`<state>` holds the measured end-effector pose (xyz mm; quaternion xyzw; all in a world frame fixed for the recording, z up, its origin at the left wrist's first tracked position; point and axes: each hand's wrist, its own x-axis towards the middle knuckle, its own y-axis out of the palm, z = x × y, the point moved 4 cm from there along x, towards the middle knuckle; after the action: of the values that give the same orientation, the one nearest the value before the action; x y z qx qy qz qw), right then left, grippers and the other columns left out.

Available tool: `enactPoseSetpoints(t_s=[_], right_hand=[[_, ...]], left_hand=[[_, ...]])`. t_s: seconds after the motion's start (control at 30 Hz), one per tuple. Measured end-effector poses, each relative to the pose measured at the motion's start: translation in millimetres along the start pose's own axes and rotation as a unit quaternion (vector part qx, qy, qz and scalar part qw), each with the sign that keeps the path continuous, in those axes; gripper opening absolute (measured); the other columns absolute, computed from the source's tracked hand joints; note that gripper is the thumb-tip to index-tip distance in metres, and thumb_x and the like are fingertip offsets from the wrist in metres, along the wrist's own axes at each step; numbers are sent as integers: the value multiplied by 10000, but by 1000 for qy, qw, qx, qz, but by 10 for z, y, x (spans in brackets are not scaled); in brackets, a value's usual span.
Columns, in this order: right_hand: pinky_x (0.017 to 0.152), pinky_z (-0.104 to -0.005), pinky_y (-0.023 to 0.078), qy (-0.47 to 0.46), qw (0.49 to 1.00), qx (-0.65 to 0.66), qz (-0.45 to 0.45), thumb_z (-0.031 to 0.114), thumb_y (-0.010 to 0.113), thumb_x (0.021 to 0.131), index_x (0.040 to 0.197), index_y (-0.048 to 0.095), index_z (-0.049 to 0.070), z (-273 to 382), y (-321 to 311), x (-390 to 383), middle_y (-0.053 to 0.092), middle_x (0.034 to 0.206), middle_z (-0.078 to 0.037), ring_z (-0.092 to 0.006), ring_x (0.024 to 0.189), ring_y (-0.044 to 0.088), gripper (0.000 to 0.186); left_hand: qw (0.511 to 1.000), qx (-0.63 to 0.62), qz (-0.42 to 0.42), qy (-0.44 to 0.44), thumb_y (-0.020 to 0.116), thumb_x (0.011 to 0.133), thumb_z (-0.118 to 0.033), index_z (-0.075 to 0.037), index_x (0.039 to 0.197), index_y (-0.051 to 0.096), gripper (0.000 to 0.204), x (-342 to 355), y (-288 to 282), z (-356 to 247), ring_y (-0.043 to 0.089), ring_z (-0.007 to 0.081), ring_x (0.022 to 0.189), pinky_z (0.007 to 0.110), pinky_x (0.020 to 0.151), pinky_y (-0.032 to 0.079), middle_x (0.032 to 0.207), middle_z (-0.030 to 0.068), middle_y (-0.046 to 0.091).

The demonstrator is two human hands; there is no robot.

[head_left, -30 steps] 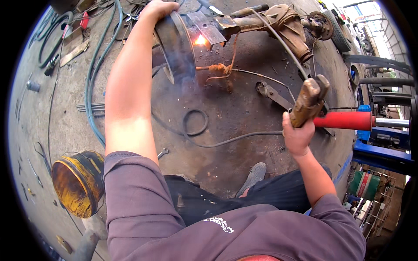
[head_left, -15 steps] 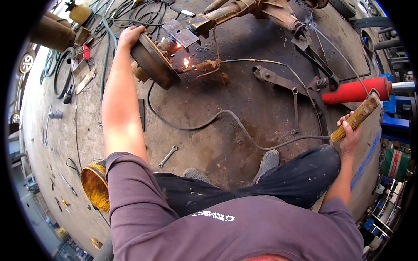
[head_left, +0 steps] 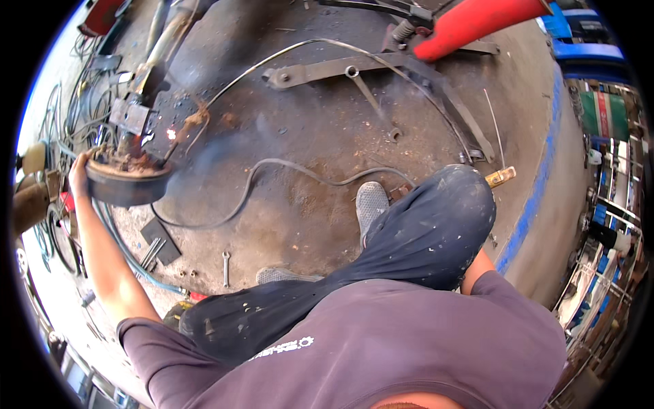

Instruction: The person sits on the floor and uses a welding torch to join a metal disc to a larger axle assembly. They hold the disc in place with one hand while applying the weld with the other, creating bright sparks and smoke. The person repositions the disc and continues welding different sections of the joint.

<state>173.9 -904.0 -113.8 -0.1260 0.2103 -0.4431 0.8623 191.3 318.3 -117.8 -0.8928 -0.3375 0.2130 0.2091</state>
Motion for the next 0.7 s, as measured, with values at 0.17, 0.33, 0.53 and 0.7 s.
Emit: enactPoseSetpoints(t_s=[0.17, 0.33, 0.53, 0.7], right_hand=[[843, -394, 557, 35, 991, -118, -50, 126, 640, 944, 1320, 551, -26, -324, -416, 124, 653, 1154, -177, -248, 1006, 662, 415], [876, -409, 551, 7, 955, -295, -34, 176, 628, 962, 1334, 554, -40, -341, -471, 246, 659, 1179, -208, -277, 1046, 666, 437], [916, -427, 544, -121, 851, -505, 82, 236, 614, 982, 1350, 557, -56, -248, 391, 269, 665, 1209, -245, -312, 1093, 670, 473], [949, -442, 538, -283, 761, -551, 195, 286, 602, 1000, 1364, 560, -69, 157, 1483, 31, 671, 1234, -276, -341, 1133, 674, 510]], left_hand=[[1000, 7, -14, 3, 707, 940, -234, 29, 1248, 721, 405, -133, -167, 123, 651, 168, 1096, 287, 978, 491, 1176, 94, 737], [981, 132, -134, 48, 740, 926, -312, 37, 1341, 657, 548, -855, 413, -62, 651, 208, 1146, 316, 1025, 483, 1272, 145, 712], [965, 149, -200, 86, 782, 885, -360, 5, 1333, 661, 590, -1586, 627, -573, 667, 220, 1087, 324, 981, 501, 1209, 153, 726], [903, 316, -288, 39, 728, 866, -504, -98, 1382, 617, 666, -2526, 1296, -1251, 640, 398, 1187, 465, 1018, 500, 1292, 207, 663]])
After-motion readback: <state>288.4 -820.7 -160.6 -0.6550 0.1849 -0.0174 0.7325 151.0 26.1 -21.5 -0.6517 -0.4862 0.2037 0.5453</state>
